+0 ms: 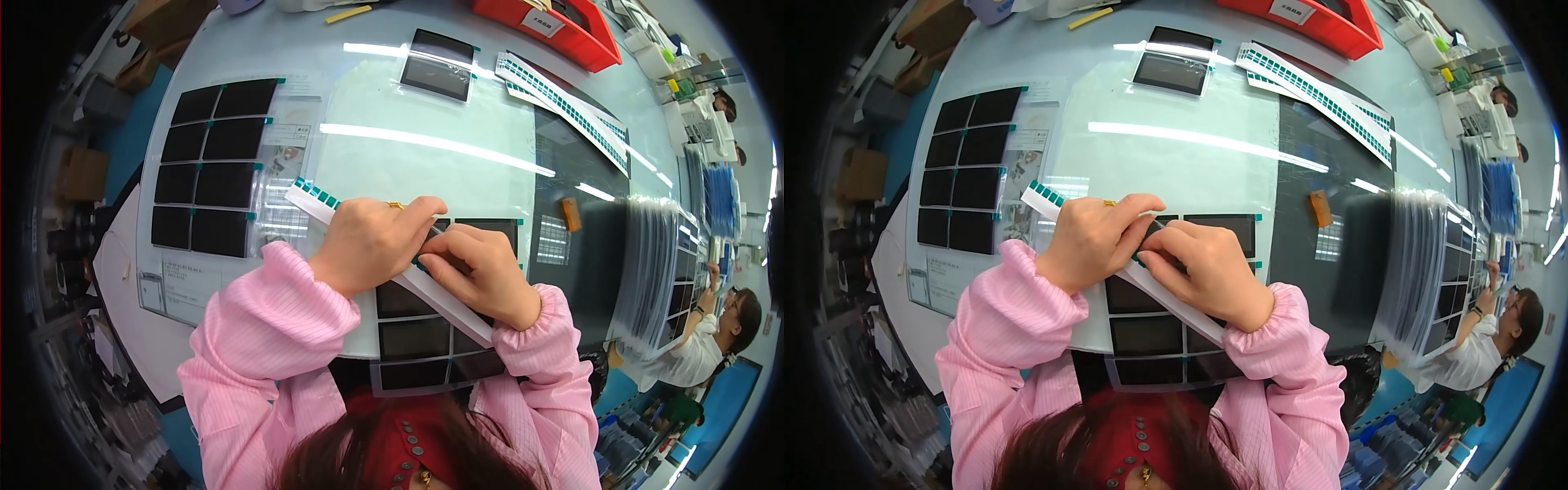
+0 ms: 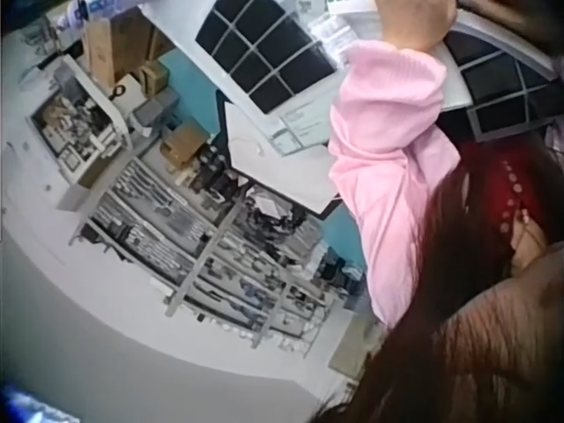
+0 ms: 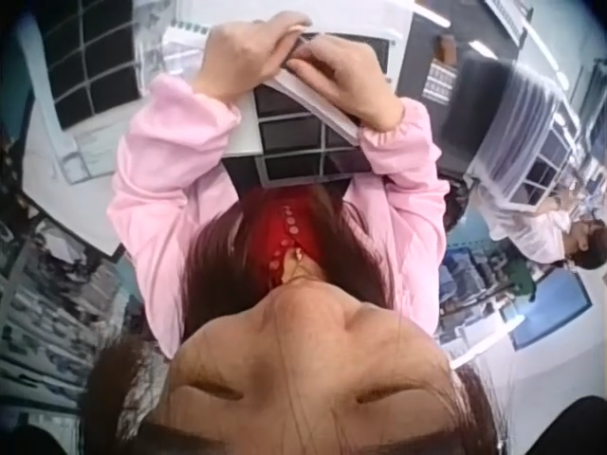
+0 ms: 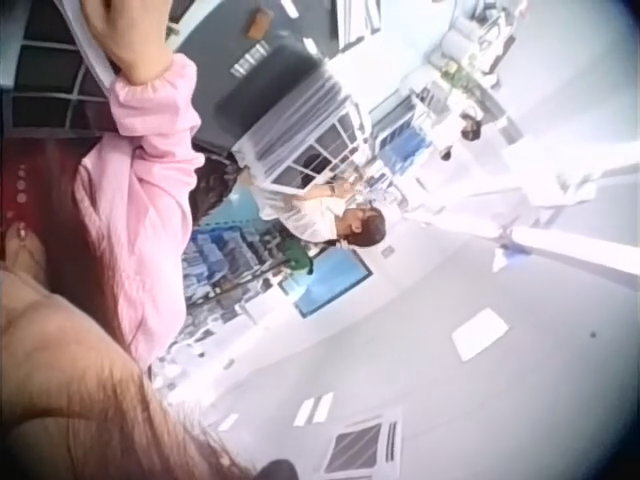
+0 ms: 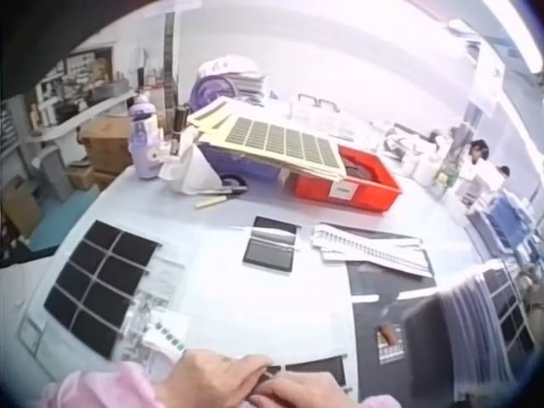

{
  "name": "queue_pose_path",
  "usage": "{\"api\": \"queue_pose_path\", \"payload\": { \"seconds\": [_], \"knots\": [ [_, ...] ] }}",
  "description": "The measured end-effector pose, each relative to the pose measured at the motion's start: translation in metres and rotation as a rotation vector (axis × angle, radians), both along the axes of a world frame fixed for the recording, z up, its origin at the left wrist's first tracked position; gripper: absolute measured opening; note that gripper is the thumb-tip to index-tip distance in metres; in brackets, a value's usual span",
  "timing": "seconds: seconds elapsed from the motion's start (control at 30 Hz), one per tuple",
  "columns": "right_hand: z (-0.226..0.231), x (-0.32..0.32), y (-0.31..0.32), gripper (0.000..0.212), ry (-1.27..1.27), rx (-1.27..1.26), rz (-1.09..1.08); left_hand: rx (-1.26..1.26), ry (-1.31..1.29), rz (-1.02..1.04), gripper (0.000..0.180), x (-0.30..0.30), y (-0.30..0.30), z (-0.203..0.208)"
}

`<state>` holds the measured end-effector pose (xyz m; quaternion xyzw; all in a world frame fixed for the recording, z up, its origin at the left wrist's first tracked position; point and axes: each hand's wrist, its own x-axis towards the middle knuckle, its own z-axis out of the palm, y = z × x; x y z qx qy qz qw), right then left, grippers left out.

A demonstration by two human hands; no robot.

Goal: The recorder is applying adhesive strips and assembling solar panel components at a factory workstation.

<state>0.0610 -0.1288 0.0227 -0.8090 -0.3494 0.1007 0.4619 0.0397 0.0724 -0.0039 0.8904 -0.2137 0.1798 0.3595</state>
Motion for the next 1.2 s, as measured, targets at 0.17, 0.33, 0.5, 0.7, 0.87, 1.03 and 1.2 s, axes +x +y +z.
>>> {"api": "queue_pose_path", "payload": {
  "seconds": [0.17,0.33,0.5,0.7,0.87,1.03,1.2],
  "knots": [
    [0.008,-0.002,0.002,0.008,0.134,-0.085,0.104,0.005,0.006,0.001,0.022,-0.001,-0.001,-0.002],
    [0.008,0.013,-0.016,0.012,0.569,0.072,-0.208,0.062,0.040,0.008,0.019,0.000,0.002,-0.004],
    [0.001,0.024,-0.013,0.018,0.691,0.037,-0.418,0.113,0.056,-0.048,0.012,0.000,0.005,-0.003],
    [0.000,0.023,-0.012,0.019,0.670,-0.036,-0.413,0.130,0.075,-0.057,0.016,0.000,0.006,-0.001],
    [-0.002,0.023,-0.012,0.018,0.656,-0.057,-0.415,0.103,0.096,-0.050,0.016,0.000,0.005,-0.003],
    [-0.001,0.024,-0.010,0.017,0.636,-0.091,-0.407,0.103,0.108,-0.049,0.016,0.000,0.005,-0.002],
    [-0.001,0.025,-0.010,0.017,0.615,-0.090,-0.412,0.105,0.112,-0.056,0.016,0.002,0.005,-0.002]
  ]
}}
